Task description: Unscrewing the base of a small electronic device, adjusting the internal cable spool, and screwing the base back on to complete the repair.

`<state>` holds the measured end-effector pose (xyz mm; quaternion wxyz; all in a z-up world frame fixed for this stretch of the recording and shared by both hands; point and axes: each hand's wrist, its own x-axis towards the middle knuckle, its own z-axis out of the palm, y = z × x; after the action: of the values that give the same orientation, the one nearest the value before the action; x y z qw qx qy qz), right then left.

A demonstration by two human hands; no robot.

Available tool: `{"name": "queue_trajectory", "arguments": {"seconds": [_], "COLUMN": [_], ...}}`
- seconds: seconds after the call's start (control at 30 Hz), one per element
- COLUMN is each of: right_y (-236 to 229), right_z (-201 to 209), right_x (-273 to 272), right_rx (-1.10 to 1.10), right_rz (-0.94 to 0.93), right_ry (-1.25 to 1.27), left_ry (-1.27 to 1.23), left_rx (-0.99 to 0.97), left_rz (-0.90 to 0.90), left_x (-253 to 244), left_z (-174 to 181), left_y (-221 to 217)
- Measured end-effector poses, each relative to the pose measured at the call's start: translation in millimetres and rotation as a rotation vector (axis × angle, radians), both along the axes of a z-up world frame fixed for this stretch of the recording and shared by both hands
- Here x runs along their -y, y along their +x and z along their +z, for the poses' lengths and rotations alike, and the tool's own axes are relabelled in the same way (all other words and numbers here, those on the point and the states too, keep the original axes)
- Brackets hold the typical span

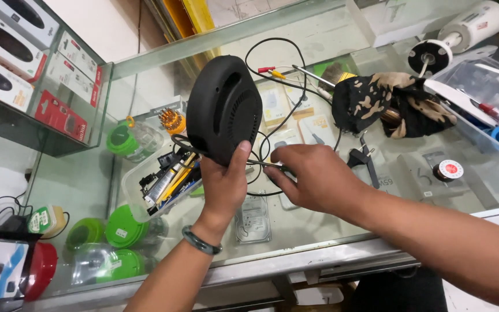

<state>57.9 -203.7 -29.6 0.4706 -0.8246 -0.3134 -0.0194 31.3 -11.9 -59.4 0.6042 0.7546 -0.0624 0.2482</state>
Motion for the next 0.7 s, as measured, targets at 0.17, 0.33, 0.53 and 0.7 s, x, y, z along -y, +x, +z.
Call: {"name": "queue_trajectory", "arguments": {"seconds": [0.17, 0.33, 0.53, 0.7], "right_y": [-11, -22, -21, -18], "right_z": [-15, -11, -20, 2], "right_x": [2, -4, -9, -13], "right_rx": [1.195, 0.999, 0.218, -0.824], "right_rz": [-0.067, -0.043, -0.011, -0.114], "right_ry": [-0.387, -0.330, -0.051, 0.275], "left_ry": [0.062, -0.019, 0.027, 0.013], "left_rx": [0.026, -0.012, -0.032, -0.005], "left_rz": [0.122, 0.140, 0.150, 0.136], "left_x": [3, 3, 8, 14], "left_z": [2, -14, 1, 1], "left_y": [-7, -12, -20, -16]}}
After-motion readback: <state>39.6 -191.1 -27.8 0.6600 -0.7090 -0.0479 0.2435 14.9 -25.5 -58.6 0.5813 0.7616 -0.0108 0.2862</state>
